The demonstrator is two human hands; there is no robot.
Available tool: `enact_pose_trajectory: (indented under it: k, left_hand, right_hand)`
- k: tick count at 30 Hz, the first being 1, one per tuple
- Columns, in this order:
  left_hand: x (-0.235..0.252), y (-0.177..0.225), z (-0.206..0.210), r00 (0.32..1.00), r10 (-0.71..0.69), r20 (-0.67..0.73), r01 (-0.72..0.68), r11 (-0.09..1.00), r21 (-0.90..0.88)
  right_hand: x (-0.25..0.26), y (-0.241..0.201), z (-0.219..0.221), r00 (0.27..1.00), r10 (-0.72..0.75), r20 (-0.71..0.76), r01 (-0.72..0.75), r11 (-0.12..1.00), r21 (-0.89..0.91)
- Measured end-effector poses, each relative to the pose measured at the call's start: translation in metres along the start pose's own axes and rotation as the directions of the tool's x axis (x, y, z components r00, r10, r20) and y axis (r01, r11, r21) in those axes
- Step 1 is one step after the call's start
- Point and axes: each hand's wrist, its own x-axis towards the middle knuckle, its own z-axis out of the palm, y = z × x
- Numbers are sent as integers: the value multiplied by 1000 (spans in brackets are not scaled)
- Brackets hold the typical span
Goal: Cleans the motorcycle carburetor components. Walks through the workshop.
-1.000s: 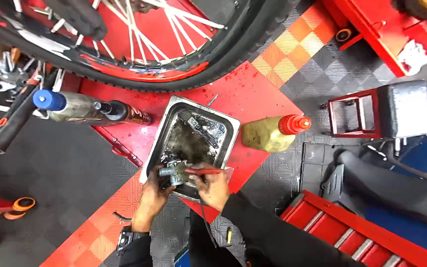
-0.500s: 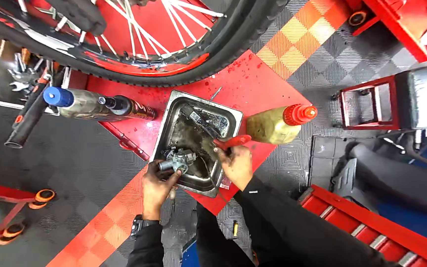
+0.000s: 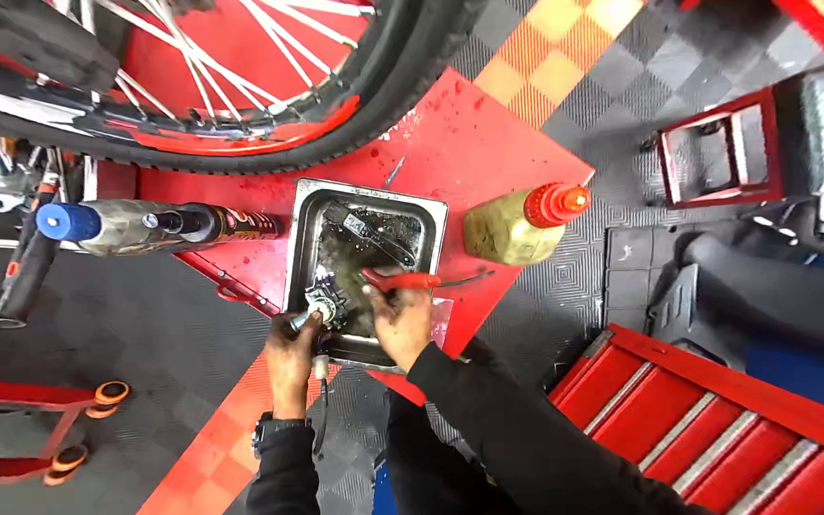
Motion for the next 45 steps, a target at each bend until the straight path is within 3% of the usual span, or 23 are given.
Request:
enact_pose_trajectory:
  k: [3, 6, 9, 12, 14, 16, 20, 24, 27, 31, 34, 38, 41, 43, 45]
  left_hand:
    - [7, 7, 5, 1000, 21, -14, -22, 1000, -17]
    - [-2, 7, 2, 1000, -20, -13, 20, 999, -27]
    - [11, 14, 12, 999, 37, -19, -37, 999, -1]
    - [0, 10, 3, 1000, 18, -1, -18, 1000, 19]
    - [8, 10, 7, 999, 35, 2, -35, 999, -1]
    - [2, 3, 4, 1000, 9, 0, -9, 1000, 20]
    - [11, 12, 10, 999, 24, -22, -23, 999, 34]
    - [7, 6, 5, 1000, 13, -10, -12, 999, 46]
    - [12, 16, 11, 999, 21, -31, -18, 997, 74]
    - [7, 26, 9, 1000, -11, -26, 13, 995, 99]
    - [10, 34, 11, 999, 3, -34, 2, 987, 159]
    - [21, 42, 20, 999, 13, -46, -6, 989, 146]
    - [22, 44, 17, 999, -31, -35, 36, 989, 144]
    - [28, 45, 20, 998, -34, -57, 42, 989, 138]
    - [22, 45, 20, 996, -62, -62, 71, 988, 139]
  right_hand:
    - [9, 11, 10, 999, -7, 52, 9, 999, -41]
    - [12, 12, -4, 999, 45, 2, -44, 991, -123]
    - [3, 13, 13, 999, -37, 14, 37, 999, -26]
    - [-29, 32, 7, 998, 52, -29, -53, 997, -47]
    - [-12, 19, 9, 995, -28, -98, 37, 995, 98]
    - [-12, 10, 18, 996, -78, -51, 87, 978, 191]
    - [-3, 23, 12, 997, -29, -71, 25, 998, -65]
    - [0, -1, 19, 998, -50, -30, 51, 998, 31]
    - [-11, 26, 5, 998, 38, 48, -33, 993, -110]
    - [4, 14, 4, 972, -215, 95, 213, 976, 30]
    - [35, 23, -7, 961, -186, 206, 224, 958, -178]
    - [36, 8, -9, 958, -228, 175, 229, 973, 12]
    - [37, 9, -12, 974, -123, 189, 153, 976, -154]
    - [45, 2, -11, 978, -169, 124, 184, 975, -126]
    - [38, 3, -2, 967, -191, 171, 207, 975, -79]
